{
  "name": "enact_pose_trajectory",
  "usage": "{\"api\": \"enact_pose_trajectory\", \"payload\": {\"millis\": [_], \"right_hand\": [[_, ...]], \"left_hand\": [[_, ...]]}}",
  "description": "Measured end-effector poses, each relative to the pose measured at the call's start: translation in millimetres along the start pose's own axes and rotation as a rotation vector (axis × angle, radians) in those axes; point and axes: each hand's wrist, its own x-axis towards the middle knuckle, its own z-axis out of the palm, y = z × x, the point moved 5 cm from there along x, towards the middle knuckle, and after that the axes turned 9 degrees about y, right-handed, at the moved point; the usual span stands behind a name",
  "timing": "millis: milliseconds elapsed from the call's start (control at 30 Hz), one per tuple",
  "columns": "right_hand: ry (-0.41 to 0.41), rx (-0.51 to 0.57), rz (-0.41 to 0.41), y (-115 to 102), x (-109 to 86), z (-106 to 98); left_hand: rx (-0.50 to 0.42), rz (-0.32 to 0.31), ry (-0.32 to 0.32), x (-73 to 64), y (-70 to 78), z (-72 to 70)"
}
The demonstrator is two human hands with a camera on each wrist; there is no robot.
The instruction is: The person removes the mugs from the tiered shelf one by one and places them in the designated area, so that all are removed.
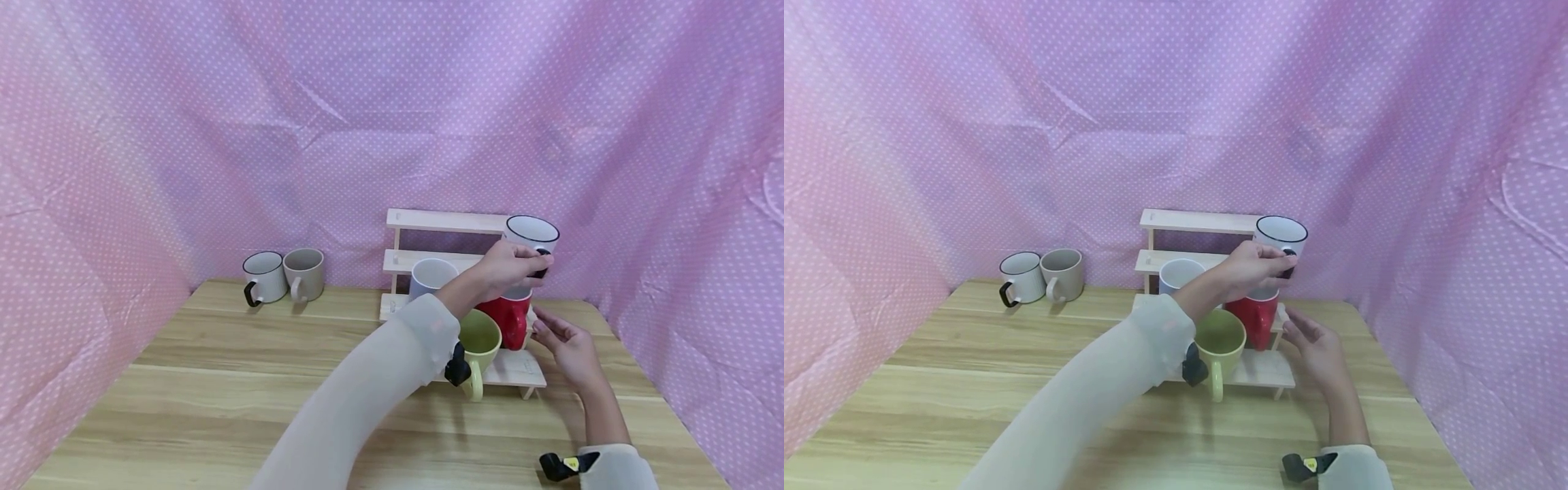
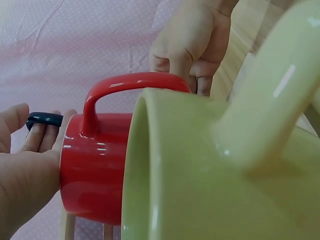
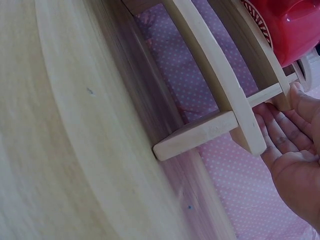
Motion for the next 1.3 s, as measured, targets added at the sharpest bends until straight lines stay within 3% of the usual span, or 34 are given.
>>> {"api": "enact_pose_trajectory", "payload": {"millis": [267,567,800,1167,1300], "right_hand": [[0.007,-0.028,-0.009,-1,1.5,1],[-0.004,0.015,-0.026,-4,1.4,2],[0.002,0.011,-0.025,-3,0.9,1],[0.009,-0.036,-0.01,0,0.4,-1],[0.009,-0.047,-0.017,0,-0.1,-1]], "left_hand": [[-0.052,-0.009,0.102,-1.3,1.5,3.2],[-0.025,0.003,0.188,-3.7,2.6,3.5],[0.045,-0.012,0.268,-7.1,3.1,0.4],[-0.02,0.02,0.343,-9.7,2.4,-4.9],[0.01,0.039,0.35,-10.8,2.1,-8.1]]}}
